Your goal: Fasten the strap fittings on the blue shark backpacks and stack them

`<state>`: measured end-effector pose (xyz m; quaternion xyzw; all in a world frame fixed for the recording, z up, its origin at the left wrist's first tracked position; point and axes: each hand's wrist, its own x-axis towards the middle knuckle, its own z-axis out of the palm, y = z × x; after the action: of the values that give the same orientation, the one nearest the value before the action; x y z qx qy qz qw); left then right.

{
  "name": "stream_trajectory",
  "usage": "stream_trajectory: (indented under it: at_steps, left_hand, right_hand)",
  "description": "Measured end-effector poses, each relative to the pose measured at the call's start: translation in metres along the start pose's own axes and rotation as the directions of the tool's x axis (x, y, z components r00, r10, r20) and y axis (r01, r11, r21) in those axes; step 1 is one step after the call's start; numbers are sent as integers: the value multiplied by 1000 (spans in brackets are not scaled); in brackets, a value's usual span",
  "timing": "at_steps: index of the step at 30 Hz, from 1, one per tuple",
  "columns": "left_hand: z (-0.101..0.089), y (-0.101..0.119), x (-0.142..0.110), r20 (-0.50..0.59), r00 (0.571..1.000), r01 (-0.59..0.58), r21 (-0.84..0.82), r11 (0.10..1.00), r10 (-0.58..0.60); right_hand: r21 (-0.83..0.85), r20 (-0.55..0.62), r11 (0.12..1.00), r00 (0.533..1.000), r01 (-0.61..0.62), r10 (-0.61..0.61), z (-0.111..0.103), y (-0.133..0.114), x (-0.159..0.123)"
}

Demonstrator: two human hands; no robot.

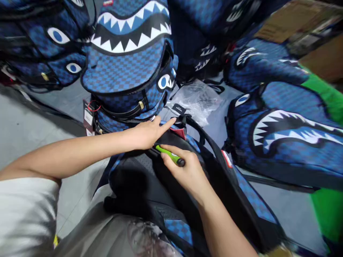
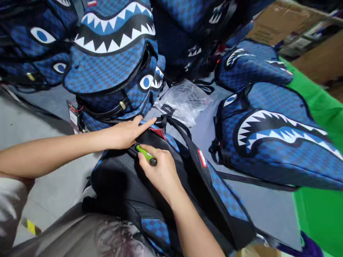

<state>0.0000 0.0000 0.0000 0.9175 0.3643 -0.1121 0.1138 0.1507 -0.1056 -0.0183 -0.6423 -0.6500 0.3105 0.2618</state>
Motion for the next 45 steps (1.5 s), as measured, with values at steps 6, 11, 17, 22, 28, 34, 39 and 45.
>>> stream_trajectory:
  at_steps: [6, 11, 17, 22, 28, 34, 39, 45]
  left_hand:
    - [0, 0, -2, 5, 1000, 8, 4, 1000, -8]
    - [0, 0, -1, 3, 1000, 5, -4, 1000, -5]
    - [1, 0, -2, 0, 1000, 0, -7, 1000, 0]
    - [4, -1, -2, -22, 1000, -9, 0, 1000, 9]
    - [5, -1, -3, -34, 999, -14, 2, 1000, 14]
    - [4, 2, -3, -19, 1000, -8, 0, 1000, 8]
    - [2, 3, -4, -2, 1000, 2, -11, 1000, -2]
    - [0, 3, -4, 6, 1000, 4, -18, 1000, -4]
  right_hand:
    - [-32, 31, 999, 999, 17, -16, -5, -3, 0]
    - [-19, 12, 1000, 1000, 2, -2, -9, -2, -2]
    - [78, 15, 997, 999, -30, 29, -8, 0, -2]
    - [124, 28, 991, 998, -54, 51, -9, 3, -2]
    - [129, 47, 990, 998, -49, 44, -8, 2, -1]
    - [78, 53, 996, 998, -50, 46, -7, -3, 0]
    - [12, 50, 999, 998, -34, 33, -9, -9, 0]
    - [-31, 26, 999, 999, -28, 29, -9, -9, -2]
